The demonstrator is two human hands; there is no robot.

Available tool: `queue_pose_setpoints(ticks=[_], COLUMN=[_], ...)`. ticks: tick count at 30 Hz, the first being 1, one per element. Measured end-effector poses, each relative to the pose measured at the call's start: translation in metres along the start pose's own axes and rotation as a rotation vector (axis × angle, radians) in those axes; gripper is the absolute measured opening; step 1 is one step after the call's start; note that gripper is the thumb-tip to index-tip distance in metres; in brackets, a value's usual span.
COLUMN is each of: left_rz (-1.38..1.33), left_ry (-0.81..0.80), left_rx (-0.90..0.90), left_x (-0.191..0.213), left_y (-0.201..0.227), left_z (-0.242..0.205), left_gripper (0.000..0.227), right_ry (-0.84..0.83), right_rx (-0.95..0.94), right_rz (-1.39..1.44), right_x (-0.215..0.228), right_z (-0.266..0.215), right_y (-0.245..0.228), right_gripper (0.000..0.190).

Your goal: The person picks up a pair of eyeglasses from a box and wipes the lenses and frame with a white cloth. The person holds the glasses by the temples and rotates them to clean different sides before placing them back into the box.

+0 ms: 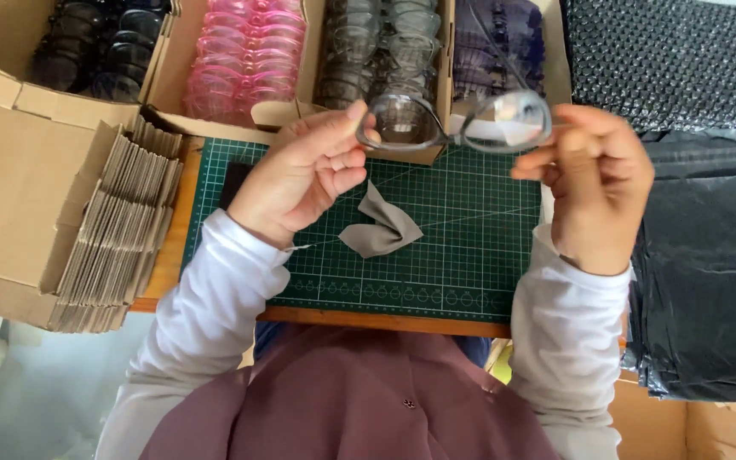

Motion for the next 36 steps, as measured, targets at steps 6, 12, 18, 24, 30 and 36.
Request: queue_pose_setpoints(ticks=[6,12,18,24,30,36], left_rz=[-0.013,0.087,0.608,0.840,1.133,0.956], left_ry=[0.010,0.030,0.086,0.261,0.221,0.373], left_rx=[0.048,-0.276,-0.965,-1.369,-1.551,-1.418], left_x=[0.001,-0.002,-0.051,-0.050,-0.072,-0.043], left_y=[-0.004,-0.015,-0.031,-0.067,-0.047,-0.024], left_z=[0.002,0.004,-0.021,-0.007,-0.034,-0.024], left_gripper=[0.031,0.020,0.010,0.014,0.005,0.025], right_ry=[-0.044,0.255,0.168,0.017,0.000,-0.015], right_rx=[0.015,0.335,0.666,0.802,0.781,0.710], right_rz=[0.219,-0.240,-0.507,-0.366,-0.326,-0.361], right_x=[0.001,-0.006,-0.036,-0.067,-0.067,-0.047], right_z=[-0.006,-0.007,-0.026,-0.038,-0.034,-0.023], right_y=[0.011,-0.008,-0.026,-0.020,-0.023,-0.025], right_gripper=[0.027,0.027,0.025,0.016,0.007,0.003])
Point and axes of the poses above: each hand's wrist, its own z-axis towards the middle knuckle, its own x-axis out of the back of the hand, y = z × x, the point moved 3 cm from there along z, towards the middle knuckle, and after that the axes turned 11 degrees about x, right-handed, at the moved point
